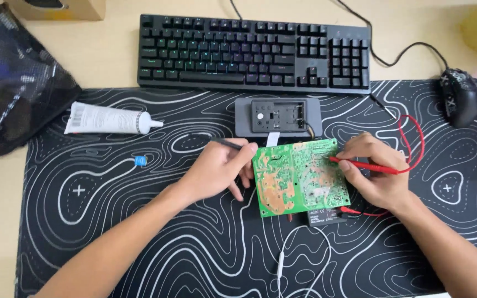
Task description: Using multimeter probes to test electrical components and traces on a printed circuit board.
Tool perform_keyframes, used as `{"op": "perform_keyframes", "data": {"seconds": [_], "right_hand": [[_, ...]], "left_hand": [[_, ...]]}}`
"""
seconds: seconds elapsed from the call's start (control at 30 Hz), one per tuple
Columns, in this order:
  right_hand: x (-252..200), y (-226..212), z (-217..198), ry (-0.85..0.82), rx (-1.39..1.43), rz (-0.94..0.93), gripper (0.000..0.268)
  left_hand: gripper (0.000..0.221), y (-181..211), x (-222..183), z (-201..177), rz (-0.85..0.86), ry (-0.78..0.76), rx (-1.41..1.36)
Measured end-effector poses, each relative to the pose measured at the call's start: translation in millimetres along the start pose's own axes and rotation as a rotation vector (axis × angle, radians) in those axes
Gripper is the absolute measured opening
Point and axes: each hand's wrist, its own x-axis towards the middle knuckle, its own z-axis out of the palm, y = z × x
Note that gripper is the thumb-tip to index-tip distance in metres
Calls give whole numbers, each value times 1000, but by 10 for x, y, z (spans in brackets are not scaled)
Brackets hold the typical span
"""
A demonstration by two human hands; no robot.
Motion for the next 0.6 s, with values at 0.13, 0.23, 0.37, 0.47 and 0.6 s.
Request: {"op": "perform_keyframes", "data": {"seconds": [0.13, 0.23, 0.37, 0.47, 0.6], "right_hand": [[18, -16, -8, 5, -10, 14, 11], [35, -59, 8, -28, 10, -7, 11], [55, -56, -15, -32, -60, 1, 11], [37, -25, -35, -47, -76, 20, 10], [23, 28, -90, -71, -135, 91, 12]], "left_hand": [[40, -33, 43, 20, -27, 14, -30], [44, -124, 29, 31, 55, -24, -37], [41, -178, 28, 8, 122, -28, 8], [38, -185, -12, -16, 117, -45, -10], [36, -231, 24, -19, 139, -58, -16]]}}
